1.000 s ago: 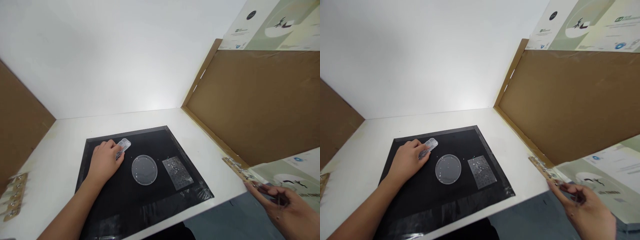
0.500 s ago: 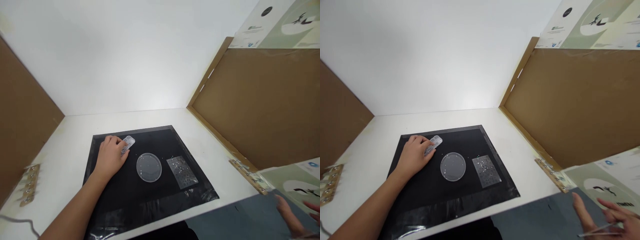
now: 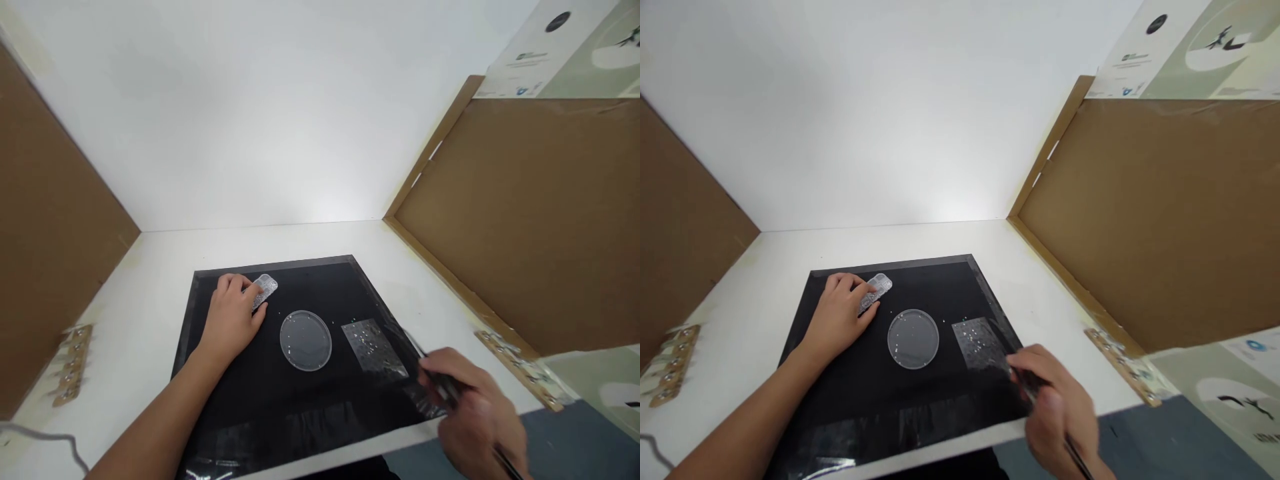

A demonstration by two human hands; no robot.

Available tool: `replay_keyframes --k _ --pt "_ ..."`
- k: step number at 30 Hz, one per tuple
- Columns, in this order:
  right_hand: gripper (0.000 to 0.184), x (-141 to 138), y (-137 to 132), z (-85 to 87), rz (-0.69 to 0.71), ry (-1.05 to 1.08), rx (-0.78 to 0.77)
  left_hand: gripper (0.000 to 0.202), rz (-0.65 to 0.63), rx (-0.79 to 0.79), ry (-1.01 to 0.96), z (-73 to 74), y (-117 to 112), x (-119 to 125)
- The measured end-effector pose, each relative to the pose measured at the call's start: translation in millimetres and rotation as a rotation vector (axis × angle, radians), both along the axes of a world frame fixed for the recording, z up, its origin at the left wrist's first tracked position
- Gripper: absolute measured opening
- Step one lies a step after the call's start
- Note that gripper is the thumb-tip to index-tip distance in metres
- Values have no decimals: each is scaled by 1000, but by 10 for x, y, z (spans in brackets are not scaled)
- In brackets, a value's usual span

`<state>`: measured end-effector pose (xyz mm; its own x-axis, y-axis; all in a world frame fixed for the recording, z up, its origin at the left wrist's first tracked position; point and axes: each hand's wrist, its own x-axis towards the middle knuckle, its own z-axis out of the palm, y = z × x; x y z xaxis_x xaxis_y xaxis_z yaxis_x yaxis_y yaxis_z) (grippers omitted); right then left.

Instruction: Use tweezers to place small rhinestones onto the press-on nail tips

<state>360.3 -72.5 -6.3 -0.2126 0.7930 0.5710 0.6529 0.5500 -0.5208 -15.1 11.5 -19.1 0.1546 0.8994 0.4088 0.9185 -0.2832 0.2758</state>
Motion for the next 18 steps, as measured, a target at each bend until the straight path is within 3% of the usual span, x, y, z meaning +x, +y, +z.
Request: replay_keyframes --k 2,4,10,12,15,18 --pt "31 -275 164 114 97 -61 34 20 6 -6 -5 8 -3 12" --pt "30 -478 333 268 221 -232 21 20 14 -4 -18 8 -6 22" --pt "27 -859 898 689 395 -558 -17 19 37 43 -49 -16 -8 38" --pt "27 -939 1101 702 417 -529 -44 20 37 58 -49 0 -8 45" --pt "25 -1025 1323 566 424 -483 -137 28 40 51 -41 57 -23 66" --pt "26 -1063 1372 379 278 -278 -299 31 45 25 -47 118 -56 94"
